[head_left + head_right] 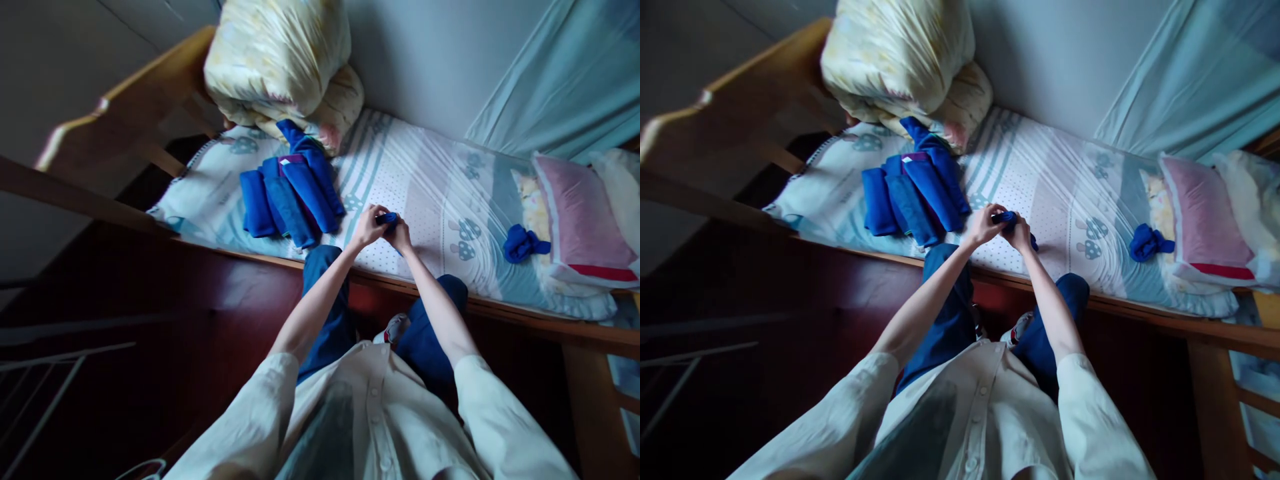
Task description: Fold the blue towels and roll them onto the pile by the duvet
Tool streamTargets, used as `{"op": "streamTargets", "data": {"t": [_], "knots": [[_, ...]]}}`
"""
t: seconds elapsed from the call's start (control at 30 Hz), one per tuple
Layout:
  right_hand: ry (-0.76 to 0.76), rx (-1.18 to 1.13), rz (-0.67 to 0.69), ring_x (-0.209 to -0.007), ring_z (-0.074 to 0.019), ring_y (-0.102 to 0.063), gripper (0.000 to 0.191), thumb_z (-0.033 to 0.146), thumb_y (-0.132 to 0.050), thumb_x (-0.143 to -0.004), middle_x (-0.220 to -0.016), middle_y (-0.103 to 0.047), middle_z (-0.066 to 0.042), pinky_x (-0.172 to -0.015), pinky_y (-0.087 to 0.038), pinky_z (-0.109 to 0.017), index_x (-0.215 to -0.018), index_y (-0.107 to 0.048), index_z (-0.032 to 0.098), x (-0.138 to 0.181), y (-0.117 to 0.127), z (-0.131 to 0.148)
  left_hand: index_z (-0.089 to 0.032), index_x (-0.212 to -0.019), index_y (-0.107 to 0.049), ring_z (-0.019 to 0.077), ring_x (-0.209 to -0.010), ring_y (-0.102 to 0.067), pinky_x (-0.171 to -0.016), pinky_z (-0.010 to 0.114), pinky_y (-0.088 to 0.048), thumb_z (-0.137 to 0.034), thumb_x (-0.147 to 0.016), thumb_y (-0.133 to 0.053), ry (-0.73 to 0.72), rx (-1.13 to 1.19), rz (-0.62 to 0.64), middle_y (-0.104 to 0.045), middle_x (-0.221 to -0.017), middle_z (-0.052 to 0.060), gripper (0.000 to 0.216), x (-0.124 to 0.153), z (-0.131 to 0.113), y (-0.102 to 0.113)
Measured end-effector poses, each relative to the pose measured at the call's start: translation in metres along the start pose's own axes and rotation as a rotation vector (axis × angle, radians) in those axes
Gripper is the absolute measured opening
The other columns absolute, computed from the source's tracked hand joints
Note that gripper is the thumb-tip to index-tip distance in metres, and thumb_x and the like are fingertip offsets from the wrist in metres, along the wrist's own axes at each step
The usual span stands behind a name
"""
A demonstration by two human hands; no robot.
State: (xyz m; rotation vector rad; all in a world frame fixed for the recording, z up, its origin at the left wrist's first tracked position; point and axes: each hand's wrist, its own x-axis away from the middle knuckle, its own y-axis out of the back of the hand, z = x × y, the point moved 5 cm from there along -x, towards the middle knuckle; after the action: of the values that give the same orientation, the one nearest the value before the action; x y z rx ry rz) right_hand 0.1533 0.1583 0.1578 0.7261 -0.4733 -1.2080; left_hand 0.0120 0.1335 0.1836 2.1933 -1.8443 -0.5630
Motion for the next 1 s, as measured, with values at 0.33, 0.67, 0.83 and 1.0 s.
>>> {"op": "streamTargets", "data": {"t": [0.33, 0.67, 0.83, 1.0], "knots": [[-0.165, -0.332, -0.101, -0.103, -0.0232, -0.074, 0.048, 0.041, -0.082, -0.075, -0.108, -0.078, -0.01, -0.093, -0.058, -0.031, -0.114, -0.07, 0.014, -0.04, -0.036, 0.112, -0.02, -0.138, -0.053, 0.0311, -0.13, -0.057, -0.107, 0.048, -0.048, -0.032, -0.061, -0.088, 0.17, 0.215, 0.01, -0.063, -0.138, 0.016, 0.085, 0.026, 0.081, 0.088], [-0.097, -0.33, 0.002, -0.108, -0.0258, -0.073, 0.057, 0.042, -0.088, -0.069, -0.111, -0.077, -0.007, -0.102, -0.057, -0.041, -0.116, -0.065, 0.021, -0.039, -0.119, 0.181, -0.008, -0.101, -0.07, 0.0347, -0.103, -0.071, -0.087, 0.037, -0.059, -0.029, -0.055, -0.083, 0.372, 0.268, -0.334, -0.077, -0.096, 0.014, 0.053, 0.05, 0.135, 0.113], [-0.098, -0.297, 0.037, -0.113, -0.0252, -0.072, 0.054, 0.041, -0.087, -0.068, -0.114, -0.076, -0.007, -0.104, -0.055, -0.038, -0.114, -0.065, 0.022, -0.043, -0.14, 0.173, -0.008, -0.095, -0.07, 0.0346, -0.099, -0.072, -0.086, 0.037, -0.059, -0.029, -0.053, -0.082, 0.431, 0.21, -0.36, -0.077, -0.093, 0.013, 0.049, 0.056, 0.154, 0.12], [-0.107, -0.289, 0.078, -0.114, -0.0273, -0.071, 0.057, 0.041, -0.086, -0.067, -0.114, -0.076, -0.01, -0.105, -0.054, -0.04, -0.115, -0.065, 0.019, -0.046, -0.153, 0.161, -0.009, -0.094, -0.07, 0.0349, -0.099, -0.072, -0.086, 0.038, -0.058, -0.028, -0.053, -0.082, 0.465, 0.192, -0.343, -0.077, -0.093, 0.013, 0.047, 0.061, 0.163, 0.117]]}}
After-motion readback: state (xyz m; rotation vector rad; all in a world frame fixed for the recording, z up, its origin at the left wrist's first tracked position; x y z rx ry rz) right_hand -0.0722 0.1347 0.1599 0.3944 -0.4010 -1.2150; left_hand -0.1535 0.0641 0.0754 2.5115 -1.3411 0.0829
